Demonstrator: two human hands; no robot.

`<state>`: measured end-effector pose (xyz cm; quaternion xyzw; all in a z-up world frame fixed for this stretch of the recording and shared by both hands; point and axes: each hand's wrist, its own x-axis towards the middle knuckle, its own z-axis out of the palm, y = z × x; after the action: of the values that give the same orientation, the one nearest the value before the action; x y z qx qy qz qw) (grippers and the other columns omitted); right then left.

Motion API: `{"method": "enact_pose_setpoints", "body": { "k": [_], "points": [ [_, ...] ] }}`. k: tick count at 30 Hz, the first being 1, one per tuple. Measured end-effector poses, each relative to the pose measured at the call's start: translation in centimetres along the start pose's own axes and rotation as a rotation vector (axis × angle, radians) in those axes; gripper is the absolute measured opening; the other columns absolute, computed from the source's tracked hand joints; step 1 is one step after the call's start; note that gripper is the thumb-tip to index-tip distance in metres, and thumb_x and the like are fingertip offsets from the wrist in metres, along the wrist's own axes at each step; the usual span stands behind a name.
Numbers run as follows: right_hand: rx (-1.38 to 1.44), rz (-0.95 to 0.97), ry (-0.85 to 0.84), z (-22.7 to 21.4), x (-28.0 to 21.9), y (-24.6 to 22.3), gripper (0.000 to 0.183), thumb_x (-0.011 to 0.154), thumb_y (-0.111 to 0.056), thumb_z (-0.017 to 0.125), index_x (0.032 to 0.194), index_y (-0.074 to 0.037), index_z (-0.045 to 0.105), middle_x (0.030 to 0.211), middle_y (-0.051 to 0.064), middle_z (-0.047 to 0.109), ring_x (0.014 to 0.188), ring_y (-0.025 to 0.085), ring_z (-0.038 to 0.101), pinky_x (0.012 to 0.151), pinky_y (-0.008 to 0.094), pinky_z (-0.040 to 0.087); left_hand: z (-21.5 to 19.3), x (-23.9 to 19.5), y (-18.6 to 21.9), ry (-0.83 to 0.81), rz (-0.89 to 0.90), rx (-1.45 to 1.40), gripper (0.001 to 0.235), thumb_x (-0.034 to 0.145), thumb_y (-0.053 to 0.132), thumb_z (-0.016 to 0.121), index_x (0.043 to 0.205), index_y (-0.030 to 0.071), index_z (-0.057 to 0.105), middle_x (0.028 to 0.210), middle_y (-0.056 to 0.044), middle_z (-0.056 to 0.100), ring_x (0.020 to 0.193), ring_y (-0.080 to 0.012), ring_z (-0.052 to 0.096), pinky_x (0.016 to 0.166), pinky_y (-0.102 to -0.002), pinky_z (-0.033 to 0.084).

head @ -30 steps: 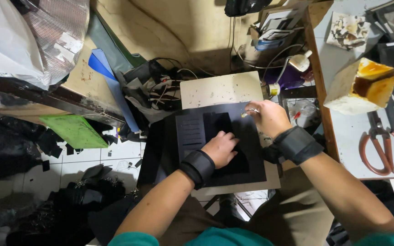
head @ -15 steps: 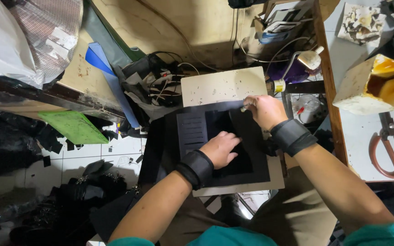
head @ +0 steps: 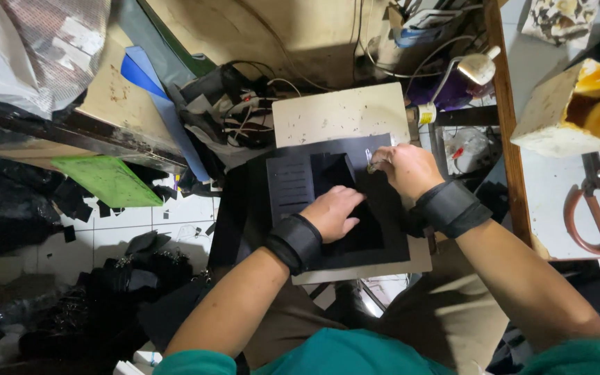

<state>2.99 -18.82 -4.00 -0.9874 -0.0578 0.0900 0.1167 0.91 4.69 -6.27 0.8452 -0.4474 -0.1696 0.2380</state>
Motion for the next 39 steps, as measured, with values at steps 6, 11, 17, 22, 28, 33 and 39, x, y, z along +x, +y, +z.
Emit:
{"method": "enact_pose_setpoints", "body": {
  "k": [6,11,17,22,28,33,39],
  "points": [
    [-0.084,-0.057,0.014,-0.6,-2.9,-0.9,0.008,0.096,-0.034,0.062,0.089,-0.031,0.065,0.089,-0.008,0.073,0.098,0.018,0.071,0.079,0.039,0.063,-0.4,0.1,0.2,-0.046,-0.007,-0.028,0.051,0.091,0.025,0.07,0.134,0.002,0.056,0.129,-0.017,0.063,0.127,-0.0352,0.056,0.107,-0.043,0.05],
    [-0.111,-0.126,0.037,0.6,-5.4,-0.3,0.005,0.096,-0.033,0.062,0.093,-0.031,0.065,0.09,-0.009,0.072,0.097,0.017,0.069,0.076,0.037,0.062,-0.8,-0.1,0.6,-0.049,-0.02,-0.029,0.052,0.09,0.024,0.07,0.136,0.003,0.056,0.129,-0.015,0.063,0.127,-0.0332,0.057,0.106,-0.042,0.051],
    [-0.17,-0.227,0.115,1.5,-8.1,-1.0,0.01,0.097,-0.032,0.055,0.093,-0.031,0.063,0.084,-0.011,0.067,0.094,0.015,0.066,0.071,0.031,0.058,-0.3,0.0,0.3,-0.037,-0.018,-0.007,0.051,0.093,0.025,0.069,0.137,0.004,0.055,0.13,-0.015,0.063,0.128,-0.0323,0.057,0.106,-0.042,0.051],
    [-0.148,-0.266,0.141,1.6,-10.0,-1.5,0.014,0.098,-0.03,0.049,0.092,-0.03,0.062,0.084,-0.01,0.064,0.093,0.016,0.065,0.071,0.03,0.057,-0.5,0.0,0.4,-0.011,-0.014,0.013,0.048,0.093,0.023,0.069,0.136,0.006,0.055,0.129,-0.013,0.063,0.126,-0.031,0.058,0.106,-0.042,0.051],
    [-0.131,-0.254,0.101,0.9,-11.1,-2.2,0.011,0.096,-0.027,0.052,0.089,-0.028,0.06,0.084,-0.011,0.064,0.095,0.017,0.065,0.074,0.028,0.056,0.2,0.2,0.1,0.007,0.0,0.005,0.045,0.094,0.022,0.068,0.135,0.008,0.056,0.127,-0.013,0.064,0.125,-0.0322,0.059,0.105,-0.043,0.051],
    [-0.123,-0.225,0.032,0.5,-12.5,-2.9,0.005,0.091,-0.028,0.057,0.089,-0.031,0.059,0.085,-0.014,0.064,0.096,0.011,0.064,0.075,0.025,0.056,1.2,0.6,-0.5,0.061,-0.013,0.033,0.042,0.094,0.026,0.069,0.132,0.012,0.057,0.123,-0.01,0.064,0.122,-0.031,0.061,0.101,-0.044,0.053],
    [-0.044,-0.26,0.033,2.0,-13.7,-2.3,0.008,0.09,-0.022,0.065,0.096,-0.027,0.068,0.089,-0.015,0.069,0.094,0.019,0.066,0.077,0.03,0.056,1.4,0.7,-0.7,0.07,-0.018,0.046,0.042,0.094,0.027,0.071,0.131,0.013,0.057,0.122,-0.009,0.064,0.122,-0.0304,0.062,0.101,-0.044,0.054]
  ]
}}
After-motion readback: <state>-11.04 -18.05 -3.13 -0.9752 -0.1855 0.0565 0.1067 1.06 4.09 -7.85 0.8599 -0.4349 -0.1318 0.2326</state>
